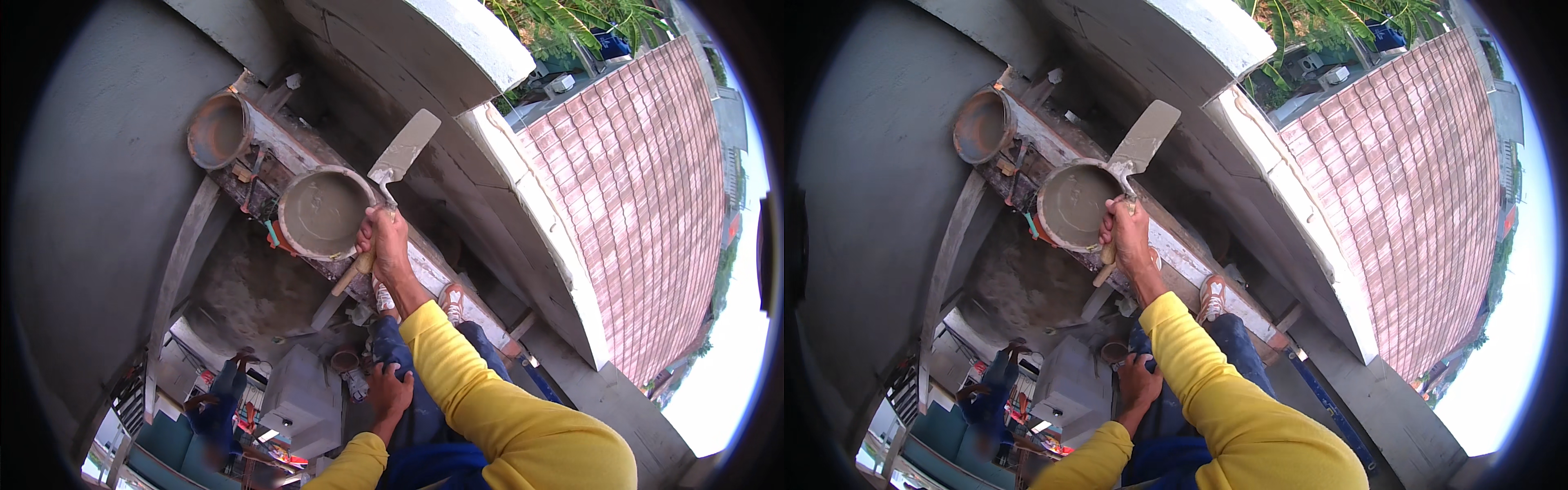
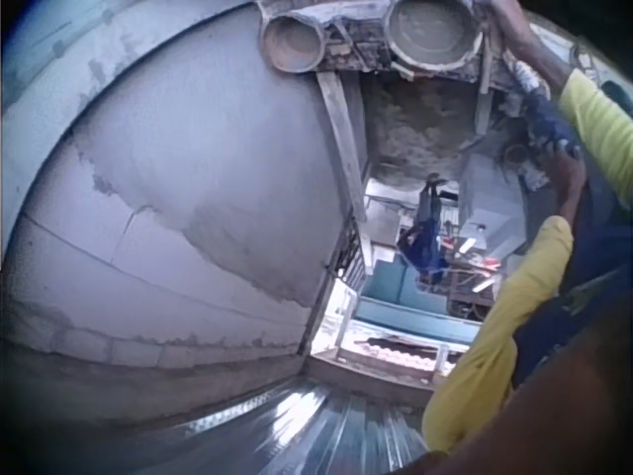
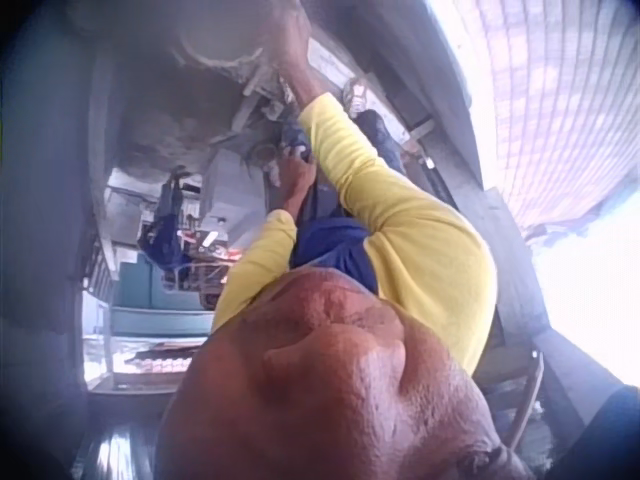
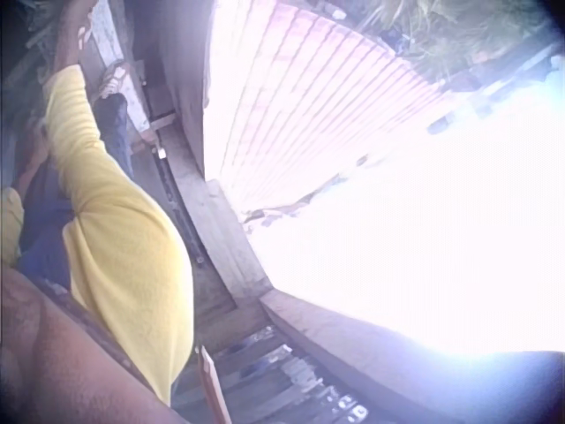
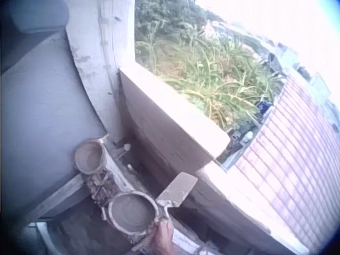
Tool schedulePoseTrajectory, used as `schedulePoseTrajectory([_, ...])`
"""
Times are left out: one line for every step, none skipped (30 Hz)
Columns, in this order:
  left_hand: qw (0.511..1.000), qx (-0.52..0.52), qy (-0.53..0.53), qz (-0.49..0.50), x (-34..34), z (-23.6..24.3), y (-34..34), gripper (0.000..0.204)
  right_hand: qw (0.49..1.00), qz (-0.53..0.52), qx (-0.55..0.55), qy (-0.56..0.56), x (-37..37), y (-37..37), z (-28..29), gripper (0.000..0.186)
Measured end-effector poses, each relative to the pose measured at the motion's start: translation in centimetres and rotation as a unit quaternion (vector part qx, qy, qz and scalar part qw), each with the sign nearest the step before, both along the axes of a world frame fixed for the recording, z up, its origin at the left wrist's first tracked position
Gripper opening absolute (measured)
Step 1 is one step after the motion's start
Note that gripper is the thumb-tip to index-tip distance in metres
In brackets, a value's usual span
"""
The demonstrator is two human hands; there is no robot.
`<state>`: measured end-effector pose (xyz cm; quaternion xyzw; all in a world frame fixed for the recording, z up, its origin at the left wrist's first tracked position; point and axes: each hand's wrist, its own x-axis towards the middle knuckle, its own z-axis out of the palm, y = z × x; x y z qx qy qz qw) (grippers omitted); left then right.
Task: The person applies mortar to a white tile using a trowel, places it on a curved wall, and taps it into position with a hammer. The person repeats this process for additional tiles along the wall.
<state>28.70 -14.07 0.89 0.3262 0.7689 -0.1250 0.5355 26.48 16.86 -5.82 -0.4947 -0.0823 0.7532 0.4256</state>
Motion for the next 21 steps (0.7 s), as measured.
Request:
schedulePoseTrajectory([1.000, 0.002, 0.000, 0.001, 0.2, 0.1, 0.2, 0.048, 0.998, -0.044, 0.042, -0.035, 0.5, -1.0, -0.8, 0.013])
schedulePoseTrajectory([1.000, -0.001, 0.006, 0.009, 0.2, 0.2, -0.1, 0.048, 0.989, -0.099, 0.065, -0.084, -0.2, -0.8, 0.3, 0.015])
schedulePoseTrajectory([1.000, 0.004, 0.012, 0.013, 0.5, 0.0, -0.5, 0.048, 0.974, -0.157, 0.091, -0.138, -0.5, -0.3, 1.5, 0.018])
schedulePoseTrajectory([1.000, 0.008, 0.019, 0.020, 0.9, -0.2, -1.1, 0.048, 0.968, -0.171, 0.102, -0.152, -0.4, 0.6, 1.3, 0.027])
schedulePoseTrajectory([0.999, 0.016, 0.023, 0.024, 1.5, -0.3, -1.3, 0.048, 0.960, -0.184, 0.103, -0.186, -0.3, 2.1, 1.0, 0.031])
schedulePoseTrajectory([0.999, 0.018, 0.022, 0.031, 2.0, -0.4, -1.4, 0.048, 0.949, -0.198, 0.104, -0.220, -0.2, 3.9, 0.3, 0.035])
schedulePoseTrajectory([0.999, 0.019, 0.020, 0.037, 2.6, -0.4, -1.5, 0.048, 0.927, -0.198, 0.129, -0.290, -0.2, 6.2, -0.2, 0.040])
schedulePoseTrajectory([0.998, 0.018, 0.025, 0.047, 3.1, -0.3, -1.8, 0.048, 0.922, -0.188, 0.121, -0.316, -1.3, 8.6, -0.1, 0.061])
schedulePoseTrajectory([0.998, 0.034, 0.026, 0.047, 3.9, -0.2, -1.7, 0.049, 0.894, -0.177, 0.116, -0.395, -2.6, 11.1, -0.7, 0.063])
schedulePoseTrajectory([0.997, 0.052, 0.022, 0.043, 4.9, 0.1, -1.5, 0.050, 0.808, -0.179, 0.216, -0.518, -4.1, 13.8, -2.4, 0.066])
schedulePoseTrajectory([0.997, 0.058, 0.027, 0.048, 5.6, 0.7, -2.1, 0.050, 0.841, -0.118, 0.214, -0.483, -7.1, 14.5, -1.0, 0.069])
schedulePoseTrajectory([0.992, 0.103, 0.015, 0.072, 5.9, 0.5, -2.8, 0.051, 0.862, -0.139, 0.185, -0.452, -10.2, 14.9, -1.0, 0.071])
schedulePoseTrajectory([0.983, 0.142, 0.021, 0.110, 6.1, 0.0, -3.5, 0.051, 0.906, -0.102, 0.151, -0.382, -12.8, 13.0, 0.5, 0.071])
schedulePoseTrajectory([0.981, 0.148, 0.031, 0.121, 7.2, 0.0, -4.1, 0.052, 0.914, -0.053, 0.157, -0.370, -13.6, 10.5, 0.6, 0.066])
schedulePoseTrajectory([0.979, 0.157, 0.035, 0.129, 8.6, -0.2, -4.4, 0.052, 0.919, -0.004, 0.163, -0.359, -13.8, 8.0, 0.7, 0.060])
schedulePoseTrajectory([0.984, 0.140, 0.038, 0.104, 9.3, -0.8, -3.8, 0.053, 0.891, 0.018, 0.215, -0.398, -12.9, 5.7, -1.3, 0.054])
schedulePoseTrajectory([0.988, 0.107, 0.058, 0.098, 9.6, -0.8, -4.4, 0.053, 0.938, 0.066, 0.183, -0.288, -11.7, 1.6, -0.1, 0.047])
schedulePoseTrajectory([0.985, 0.086, 0.069, 0.130, 10.3, 0.0, -4.6, 0.054, 0.967, 0.111, 0.137, -0.185, -9.7, -1.9, 1.3, 0.040])
schedulePoseTrajectory([0.982, 0.072, 0.074, 0.156, 10.9, 0.7, -4.1, 0.054, 0.980, 0.153, 0.084, -0.100, -7.4, -5.0, 2.8, 0.033])
schedulePoseTrajectory([0.979, 0.066, 0.075, 0.177, 11.3, 1.2, -3.5, 0.055, 0.971, 0.186, 0.093, -0.122, -4.2, -7.2, 2.2, 0.028])
schedulePoseTrajectory([0.976, 0.060, 0.076, 0.195, 12.4, 2.4, -3.9, 0.055, 0.947, 0.259, 0.108, -0.159, 0.3, -9.6, 1.1, 0.023])
